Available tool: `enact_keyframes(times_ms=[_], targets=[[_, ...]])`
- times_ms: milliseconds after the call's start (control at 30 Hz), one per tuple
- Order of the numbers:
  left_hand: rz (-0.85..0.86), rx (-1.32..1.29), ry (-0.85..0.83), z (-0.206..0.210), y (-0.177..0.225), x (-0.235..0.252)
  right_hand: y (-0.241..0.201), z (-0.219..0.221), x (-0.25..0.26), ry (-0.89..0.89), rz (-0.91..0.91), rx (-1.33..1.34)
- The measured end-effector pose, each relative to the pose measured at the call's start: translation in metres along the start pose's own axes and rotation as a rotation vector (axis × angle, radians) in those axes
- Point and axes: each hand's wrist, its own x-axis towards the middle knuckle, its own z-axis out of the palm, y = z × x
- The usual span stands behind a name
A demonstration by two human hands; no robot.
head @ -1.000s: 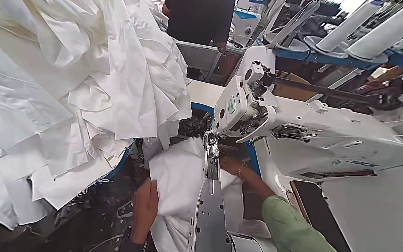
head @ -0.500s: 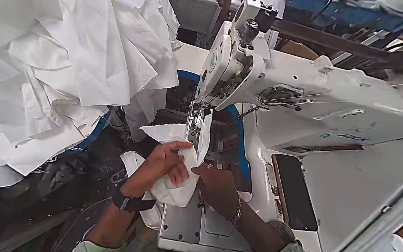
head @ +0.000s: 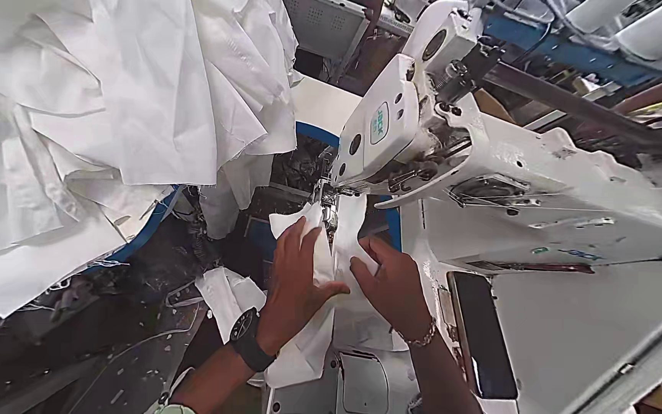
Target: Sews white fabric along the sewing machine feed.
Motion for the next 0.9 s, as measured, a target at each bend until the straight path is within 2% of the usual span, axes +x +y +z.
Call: enact_keyframes(times_ms=[67, 167, 267, 400, 533, 700, 800, 900], targets=[[0.033, -0.011, -0.032, -0.004, 0.000, -0.010, 0.000, 0.006, -0.007, 0.070, -0.071, -0.113], [0.052, -0.067, -0.019, -0.013, -0.004, 0.000, 0.011, 0.014, -0.013, 0.134, -0.172, -0.035], [0.089, 0.043, -0.006, -0.009, -0.011, 0.015, 0.015, 0.019, -0.015, 0.108, -0.133, 0.123], [0.142, 0.233, 0.014, -0.003, -0.010, 0.005, 0.022, 0.027, -0.013, 0.212, -0.261, 0.107], [0.214, 0.299, 0.003, -0.003, -0.005, 0.010, 0.028, 0.026, 0.000, 0.048, -0.394, 0.134], [0.283, 0.351, -0.024, -0.007, -0.008, 0.018, 0.022, 0.025, -0.002, -0.059, -0.432, 0.105], [0.306, 0.425, -0.036, -0.008, -0.007, 0.017, 0.020, 0.023, -0.010, -0.125, -0.390, 0.229], [0.318, 0.349, -0.023, -0.006, -0.008, 0.023, 0.027, 0.022, -0.008, -0.181, -0.383, 0.449]])
